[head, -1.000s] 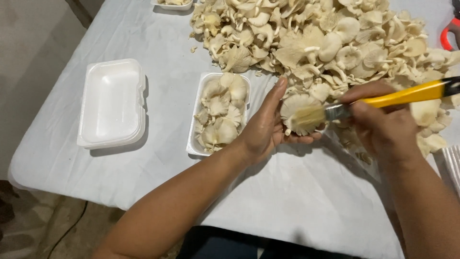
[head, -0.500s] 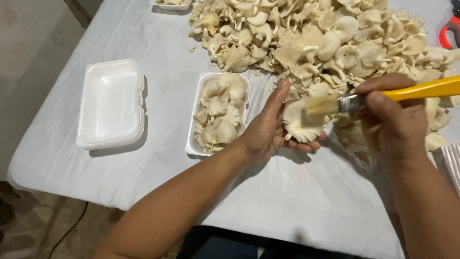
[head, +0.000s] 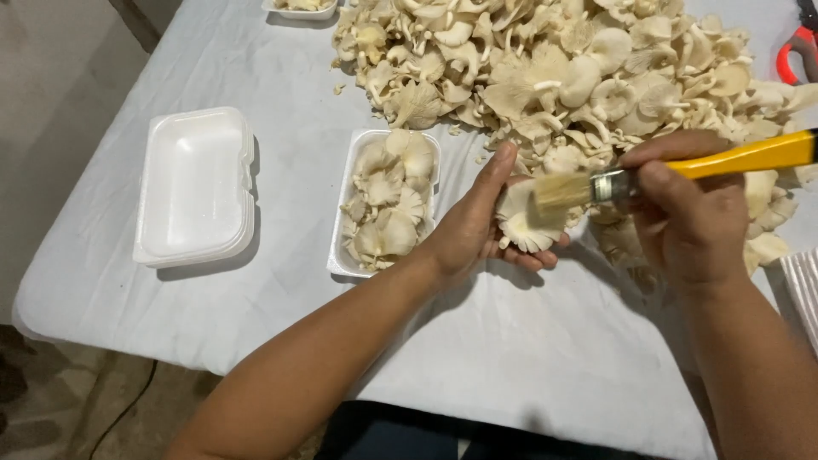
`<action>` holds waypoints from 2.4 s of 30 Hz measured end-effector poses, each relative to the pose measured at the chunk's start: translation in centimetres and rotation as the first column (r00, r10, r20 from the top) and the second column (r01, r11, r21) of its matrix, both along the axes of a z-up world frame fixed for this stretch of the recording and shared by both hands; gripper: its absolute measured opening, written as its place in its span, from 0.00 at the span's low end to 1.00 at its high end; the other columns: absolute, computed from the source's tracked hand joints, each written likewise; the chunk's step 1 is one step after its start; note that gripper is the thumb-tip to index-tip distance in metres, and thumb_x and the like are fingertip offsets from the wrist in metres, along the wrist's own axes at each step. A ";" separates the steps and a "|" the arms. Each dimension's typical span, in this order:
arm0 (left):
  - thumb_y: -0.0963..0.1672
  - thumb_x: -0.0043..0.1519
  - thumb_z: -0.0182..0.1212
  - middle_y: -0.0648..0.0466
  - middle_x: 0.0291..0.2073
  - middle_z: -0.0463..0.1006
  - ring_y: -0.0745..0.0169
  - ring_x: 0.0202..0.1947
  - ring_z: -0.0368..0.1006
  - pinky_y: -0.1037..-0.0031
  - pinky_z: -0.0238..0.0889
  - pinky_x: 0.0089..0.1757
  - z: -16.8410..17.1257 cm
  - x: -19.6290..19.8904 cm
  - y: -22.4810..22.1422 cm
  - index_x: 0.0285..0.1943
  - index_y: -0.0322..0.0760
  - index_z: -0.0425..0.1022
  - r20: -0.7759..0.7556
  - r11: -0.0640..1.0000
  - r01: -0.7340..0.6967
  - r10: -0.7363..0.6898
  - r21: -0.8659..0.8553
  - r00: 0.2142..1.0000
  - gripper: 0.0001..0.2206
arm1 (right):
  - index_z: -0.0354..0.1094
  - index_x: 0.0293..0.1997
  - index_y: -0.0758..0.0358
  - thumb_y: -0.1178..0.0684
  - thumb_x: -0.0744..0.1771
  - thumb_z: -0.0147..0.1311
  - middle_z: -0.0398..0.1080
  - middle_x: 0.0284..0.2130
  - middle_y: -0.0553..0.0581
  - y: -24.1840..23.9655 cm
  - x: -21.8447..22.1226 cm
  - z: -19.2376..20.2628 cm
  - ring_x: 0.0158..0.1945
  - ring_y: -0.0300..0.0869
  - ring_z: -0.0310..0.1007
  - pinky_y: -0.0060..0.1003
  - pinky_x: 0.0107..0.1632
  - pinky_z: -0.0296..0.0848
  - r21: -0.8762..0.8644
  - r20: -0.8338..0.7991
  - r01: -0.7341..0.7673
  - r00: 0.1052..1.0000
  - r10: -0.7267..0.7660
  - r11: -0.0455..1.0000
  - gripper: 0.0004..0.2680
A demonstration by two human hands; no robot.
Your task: The person picks up individual mushrooms from a pile, uses a brush to clean debris from the gills and caps, and places the cleaned mushrooms into a white plastic tray.
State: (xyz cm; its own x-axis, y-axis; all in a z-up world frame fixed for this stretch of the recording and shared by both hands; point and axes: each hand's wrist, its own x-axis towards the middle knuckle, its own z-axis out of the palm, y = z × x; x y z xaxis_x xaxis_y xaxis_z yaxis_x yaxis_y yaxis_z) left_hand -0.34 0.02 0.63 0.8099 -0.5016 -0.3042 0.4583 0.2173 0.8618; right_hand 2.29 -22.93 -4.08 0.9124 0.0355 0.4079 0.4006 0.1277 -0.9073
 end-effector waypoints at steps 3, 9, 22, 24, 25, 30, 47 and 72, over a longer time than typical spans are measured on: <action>0.65 0.56 0.36 0.34 0.38 0.81 0.50 0.28 0.80 0.73 0.76 0.29 -2.0 1.1 -0.1 0.62 0.29 0.70 0.094 0.996 0.042 -0.034 -0.084 0.995 0.43 | 0.74 0.45 0.59 0.52 0.68 0.61 0.72 0.32 0.47 0.2 0.0 -0.8 0.33 0.27 0.69 0.16 0.36 0.70 0.001 -0.085 -0.070 0.994 0.070 0.998 0.06; 0.66 0.54 0.34 0.33 0.39 0.82 0.47 0.31 0.80 0.70 0.77 0.30 -1.8 1.2 0.2 0.58 0.24 0.72 0.071 0.999 0.017 -0.014 -0.038 0.997 0.45 | 0.73 0.44 0.58 0.52 0.70 0.58 0.69 0.26 0.47 -0.1 0.6 0.1 0.22 0.31 0.66 0.22 0.24 0.68 0.031 -0.008 0.110 0.994 -0.110 0.993 0.04; 0.65 0.46 0.46 0.39 0.39 0.80 0.54 0.31 0.77 0.69 0.75 0.32 -1.1 0.4 -0.5 0.55 0.28 0.74 0.012 0.997 -0.026 0.025 0.074 1.000 0.43 | 0.75 0.41 0.53 0.49 0.66 0.64 0.72 0.29 0.42 1.5 -0.7 1.0 0.30 0.26 0.69 0.19 0.32 0.69 0.022 -0.219 0.023 0.976 -0.017 0.999 0.05; 0.53 0.49 0.64 0.22 0.69 0.56 0.42 0.37 0.81 0.59 0.77 0.38 -3.2 1.5 -0.7 0.80 0.33 0.37 0.080 0.998 -0.046 0.044 0.035 0.996 0.52 | 0.75 0.45 0.57 0.51 0.68 0.61 0.73 0.29 0.47 0.4 0.3 0.4 0.27 0.28 0.70 0.17 0.27 0.65 0.049 -0.122 -0.005 0.992 0.011 0.999 0.05; 0.53 0.49 0.64 0.22 0.69 0.56 0.42 0.37 0.81 0.59 0.77 0.38 -3.0 1.3 -0.6 0.80 0.33 0.37 0.082 0.998 -0.046 0.043 0.035 0.996 0.52 | 0.75 0.45 0.57 0.51 0.68 0.61 0.73 0.29 0.47 0.3 0.4 0.3 0.27 0.28 0.70 0.17 0.27 0.65 0.048 -0.120 -0.005 0.993 0.010 0.999 0.05; 0.39 0.62 0.57 0.50 0.37 0.81 0.63 0.29 0.76 0.74 0.73 0.32 -2.7 1.2 0.8 0.55 0.38 0.78 0.470 0.955 -0.222 0.107 0.197 0.876 0.12 | 0.73 0.46 0.58 0.53 0.70 0.58 0.70 0.26 0.47 0.3 0.4 0.1 0.25 0.28 0.68 0.20 0.30 0.69 0.092 -0.144 0.026 0.989 -0.013 0.995 0.04; 0.41 0.52 0.70 0.58 0.35 0.77 0.66 0.35 0.72 0.72 0.63 0.36 5.1 1.3 12.1 0.46 0.46 0.78 0.481 0.472 -0.391 -0.081 0.790 0.873 0.13 | 0.74 0.43 0.59 0.54 0.68 0.60 0.71 0.28 0.47 0.6 0.6 0.1 0.26 0.29 0.67 0.19 0.29 0.68 0.082 -0.205 0.049 0.978 -0.031 0.995 0.03; 0.38 0.51 0.59 0.60 0.26 0.82 0.64 0.30 0.76 0.68 0.66 0.32 5.2 0.5 10.0 0.28 0.45 0.80 0.504 0.233 -0.459 -0.203 0.858 0.839 0.07 | 0.70 0.38 0.55 0.54 0.69 0.57 0.65 0.23 0.49 -1.5 2.2 0.8 0.21 0.31 0.61 0.25 0.22 0.55 0.252 -0.247 0.446 0.888 -0.388 0.859 0.03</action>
State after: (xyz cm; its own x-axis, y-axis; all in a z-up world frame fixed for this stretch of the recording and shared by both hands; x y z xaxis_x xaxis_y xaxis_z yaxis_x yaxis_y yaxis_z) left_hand 0.13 10.05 5.85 0.9986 0.0076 -0.0530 0.0334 -0.8621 0.5056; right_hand 4.47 -24.39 -3.24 0.8723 -0.4602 0.1654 0.3092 0.2571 -0.9156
